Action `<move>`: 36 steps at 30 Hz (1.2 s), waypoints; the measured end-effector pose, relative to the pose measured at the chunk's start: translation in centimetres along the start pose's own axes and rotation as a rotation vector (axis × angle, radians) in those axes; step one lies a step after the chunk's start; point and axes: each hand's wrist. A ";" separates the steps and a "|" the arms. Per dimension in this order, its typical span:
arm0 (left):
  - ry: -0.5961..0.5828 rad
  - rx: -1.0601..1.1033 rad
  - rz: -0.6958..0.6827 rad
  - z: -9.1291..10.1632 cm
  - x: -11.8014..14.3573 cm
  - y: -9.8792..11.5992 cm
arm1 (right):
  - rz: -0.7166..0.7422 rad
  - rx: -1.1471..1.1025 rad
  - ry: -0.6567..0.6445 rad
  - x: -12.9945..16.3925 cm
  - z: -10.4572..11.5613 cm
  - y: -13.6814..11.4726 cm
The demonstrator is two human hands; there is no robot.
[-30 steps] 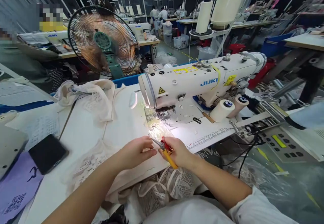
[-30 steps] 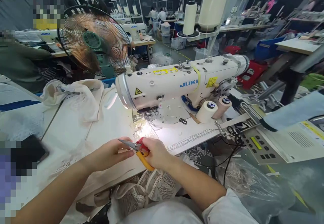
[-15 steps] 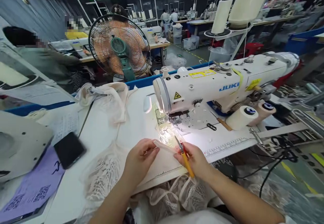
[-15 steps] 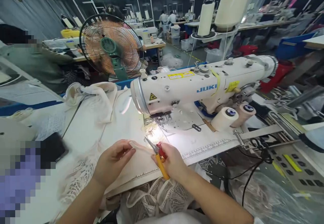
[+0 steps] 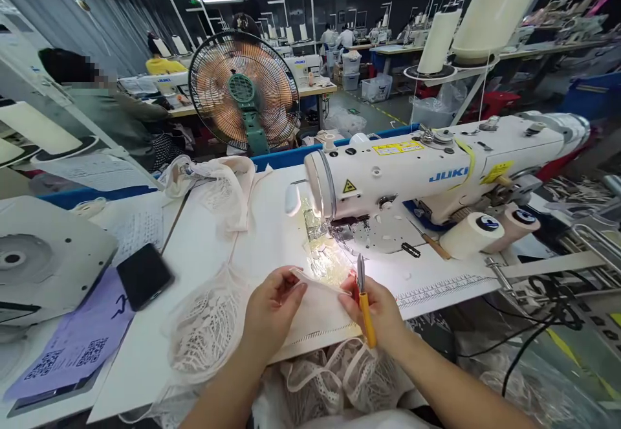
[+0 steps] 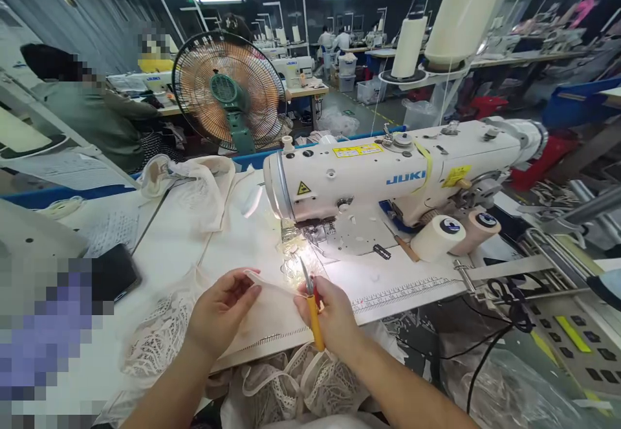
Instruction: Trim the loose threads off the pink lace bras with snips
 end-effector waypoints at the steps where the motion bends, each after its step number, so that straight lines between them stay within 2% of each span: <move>1: -0.014 -0.006 0.002 0.0 0.0 0.1 | 0.021 -0.005 -0.013 0.1 0.0 0.0; 6: -0.013 -0.030 0.002 0.0 0.4 1.1 | 0.083 -0.065 -0.060 0.2 0.1 0.0; 9: -0.024 -0.026 0.013 0.0 0.6 1.3 | 0.084 -0.017 -0.072 0.0 0.2 0.0; 15: -0.074 -0.036 0.040 0.1 0.2 0.4 | 0.094 0.114 -0.081 -1.0 0.7 -0.6; 19: -0.049 -0.023 0.036 0.0 -0.2 0.1 | 0.148 0.140 -0.095 -1.6 1.0 -1.2; 21: -0.035 -0.009 0.038 -0.1 -0.2 0.2 | 0.160 0.160 -0.069 -2.0 1.3 -2.0; 23: -0.044 0.005 0.050 -0.1 -0.2 0.4 | 0.187 0.165 0.011 -2.4 1.6 -3.5; 27: -0.001 -0.023 0.119 0.1 -0.1 0.4 | 0.364 0.041 0.225 -3.8 2.0 -7.7; 29: 0.017 -0.014 0.169 0.2 -0.2 0.2 | 0.326 0.037 0.185 -4.6 1.9 -9.1; 31: 0.003 0.031 0.208 0.4 -0.1 0.2 | 0.259 0.018 0.125 -4.8 1.7 -9.4; 34: -0.022 0.100 0.195 0.7 0.2 0.2 | 0.233 0.023 0.034 -4.0 1.4 -8.0; 36: -0.031 0.112 0.167 0.9 0.3 0.4 | 0.236 0.052 -0.081 -3.2 1.1 -6.2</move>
Point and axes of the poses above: each hand's wrist, its own x-axis away from the middle knuckle, its own z-axis out of the back of the hand, y = z × x, and after that the axes turned 15 degrees about y, right-handed
